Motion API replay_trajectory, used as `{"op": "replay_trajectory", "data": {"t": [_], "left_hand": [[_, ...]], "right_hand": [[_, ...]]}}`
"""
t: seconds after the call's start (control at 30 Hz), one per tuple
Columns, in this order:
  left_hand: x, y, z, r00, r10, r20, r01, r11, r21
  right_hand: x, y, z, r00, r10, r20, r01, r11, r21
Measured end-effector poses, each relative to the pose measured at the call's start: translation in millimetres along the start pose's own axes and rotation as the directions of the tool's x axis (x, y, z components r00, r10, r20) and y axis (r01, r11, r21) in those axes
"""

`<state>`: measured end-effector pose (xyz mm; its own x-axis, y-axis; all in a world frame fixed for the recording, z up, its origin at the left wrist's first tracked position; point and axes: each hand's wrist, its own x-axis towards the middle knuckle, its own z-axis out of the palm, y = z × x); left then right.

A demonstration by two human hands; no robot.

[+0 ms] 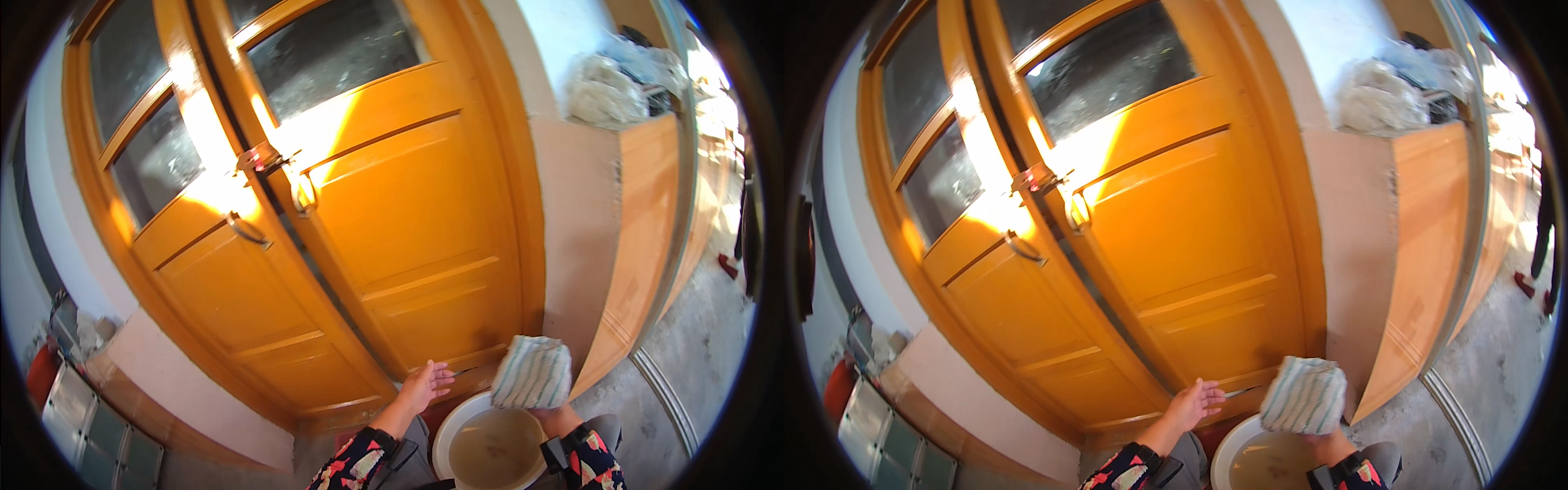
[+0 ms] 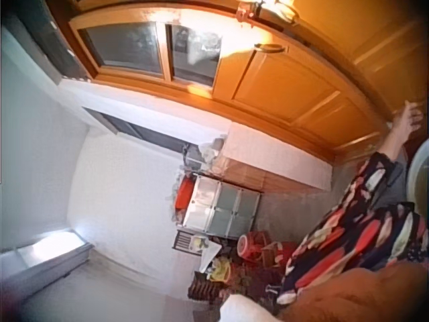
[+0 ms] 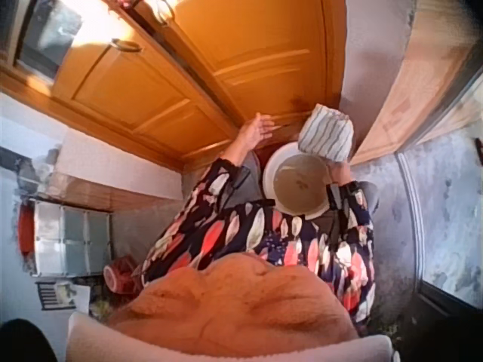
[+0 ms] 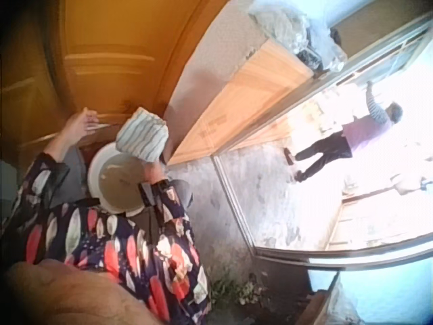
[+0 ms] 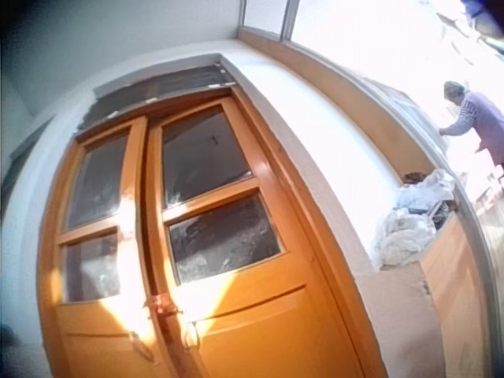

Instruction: The person wipes a yellow wooden door with a cloth, repeatedly dipping the cloth into a bucket of water to clean the surface. The person also wipes the adjacent wall and door frame.

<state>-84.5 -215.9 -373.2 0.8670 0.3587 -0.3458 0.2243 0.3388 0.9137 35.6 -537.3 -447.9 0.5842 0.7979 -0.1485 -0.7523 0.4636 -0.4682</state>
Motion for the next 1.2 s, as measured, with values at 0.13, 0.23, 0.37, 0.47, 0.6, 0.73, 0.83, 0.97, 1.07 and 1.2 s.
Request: {"op": "replay_trajectory", "data": {"t": [0.13, 0.23, 0.37, 0.47, 0.6, 0.73, 0.83, 0.97, 1.07, 1.2], "left_hand": [[-8, 7, -28, 0.973, -0.040, 0.228, 0.117, 0.934, -0.338], [-10, 1, -41, 0.974, -0.032, 0.224, 0.140, 0.861, -0.488], [-3, -4, -55, 0.954, 0.022, 0.299, 0.122, 0.882, -0.455], [0, -4, -65, 0.966, 0.001, 0.259, 0.123, 0.880, -0.459], [7, -5, -73, 0.991, -0.031, 0.129, 0.089, 0.879, -0.468], [15, -7, -74, 0.995, -0.092, 0.039, 0.100, 0.909, -0.404], [18, -10, -76, 0.994, -0.104, 0.038, 0.110, 0.920, -0.376], [19, -12, -79, 0.989, -0.146, 0.014, 0.142, 0.932, -0.332], [21, -10, -81, 0.982, -0.187, -0.016, 0.174, 0.940, -0.292], [21, -8, -83, 0.978, -0.206, -0.016, 0.195, 0.945, -0.262]], "right_hand": [[15, -32, -1, 0.984, -0.176, -0.032, 0.179, 0.979, 0.094], [21, -49, -7, 0.959, -0.278, -0.064, 0.284, 0.949, 0.136], [12, -42, -26, 0.947, -0.291, -0.133, 0.310, 0.937, 0.159], [-5, -25, -44, 0.944, -0.269, -0.193, 0.302, 0.938, 0.169], [-15, -7, -60, 0.937, -0.251, -0.243, 0.297, 0.939, 0.175], [-12, -1, -64, 0.939, -0.226, -0.260, 0.275, 0.946, 0.170], [-9, 3, -65, 0.939, -0.217, -0.267, 0.266, 0.949, 0.167], [-3, 9, -65, 0.939, -0.208, -0.274, 0.262, 0.948, 0.179], [7, 12, -62, 0.940, -0.212, -0.267, 0.267, 0.945, 0.191], [29, 11, -51, 0.947, -0.219, -0.234, 0.271, 0.938, 0.218]]}}
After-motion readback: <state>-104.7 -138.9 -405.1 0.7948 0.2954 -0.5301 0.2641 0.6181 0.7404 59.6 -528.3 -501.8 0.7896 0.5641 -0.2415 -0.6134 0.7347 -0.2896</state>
